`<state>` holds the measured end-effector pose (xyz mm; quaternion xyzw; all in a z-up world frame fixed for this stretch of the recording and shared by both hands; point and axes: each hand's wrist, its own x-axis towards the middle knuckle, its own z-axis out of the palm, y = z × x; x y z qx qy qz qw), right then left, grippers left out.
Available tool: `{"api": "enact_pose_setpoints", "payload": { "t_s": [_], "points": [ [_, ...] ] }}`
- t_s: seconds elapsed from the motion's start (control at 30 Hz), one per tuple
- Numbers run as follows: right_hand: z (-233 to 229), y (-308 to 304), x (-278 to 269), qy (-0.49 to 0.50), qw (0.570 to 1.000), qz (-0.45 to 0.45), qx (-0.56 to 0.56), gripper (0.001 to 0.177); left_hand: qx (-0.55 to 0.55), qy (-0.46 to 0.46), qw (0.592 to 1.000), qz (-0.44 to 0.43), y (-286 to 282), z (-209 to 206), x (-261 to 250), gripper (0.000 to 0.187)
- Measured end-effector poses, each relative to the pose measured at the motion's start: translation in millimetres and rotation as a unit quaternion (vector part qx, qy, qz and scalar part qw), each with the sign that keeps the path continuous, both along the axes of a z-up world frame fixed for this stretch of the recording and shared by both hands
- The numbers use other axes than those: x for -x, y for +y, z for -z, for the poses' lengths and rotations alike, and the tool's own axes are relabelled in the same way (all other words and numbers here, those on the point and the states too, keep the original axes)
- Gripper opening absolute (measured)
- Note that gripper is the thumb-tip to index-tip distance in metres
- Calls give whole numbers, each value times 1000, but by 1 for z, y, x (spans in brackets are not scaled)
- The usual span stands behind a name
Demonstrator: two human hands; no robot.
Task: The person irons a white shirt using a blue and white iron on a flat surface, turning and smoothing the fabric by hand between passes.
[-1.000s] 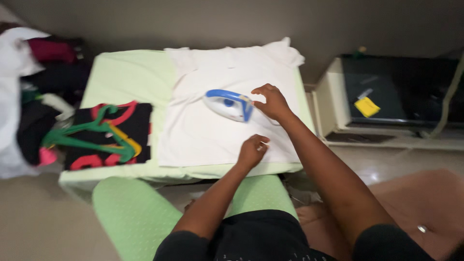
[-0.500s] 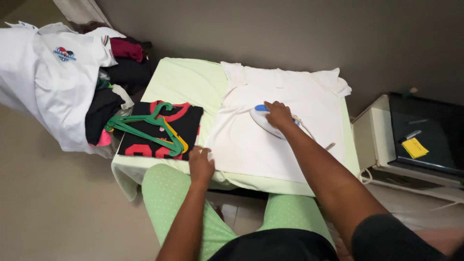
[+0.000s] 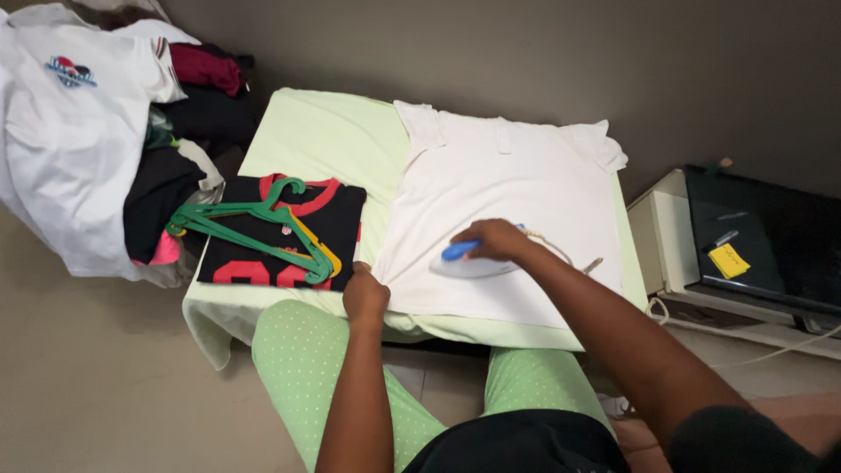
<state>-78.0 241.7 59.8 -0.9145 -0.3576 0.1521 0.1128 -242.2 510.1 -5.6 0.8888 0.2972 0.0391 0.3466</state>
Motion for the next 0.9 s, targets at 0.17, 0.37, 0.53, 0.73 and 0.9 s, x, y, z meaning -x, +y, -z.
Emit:
{"api": "enact_pose_setpoints", "payload": {
  "t_s": [0.17,0.37,0.53,0.73,0.9],
  "points": [
    [-1,-10,-32,-62,978,200,12,49,-8,-14,1000,6,4,3,7,44],
    [-22,-9,-4,33,977,213,9,52,-219,-311,917,119,-39,-27,28,56],
    [-14,-40,18,103,987,125,14,55,-87,-274,868,405,-103,-31,43,43],
    [-21,-96,19,35,963,266,-41,52,-139,-295,844,425,-131,-10,36,11],
    [-36,-107,24,12,949,314,-29,50,-137,-306,833,440,-130,4,34,10]
  ]
}}
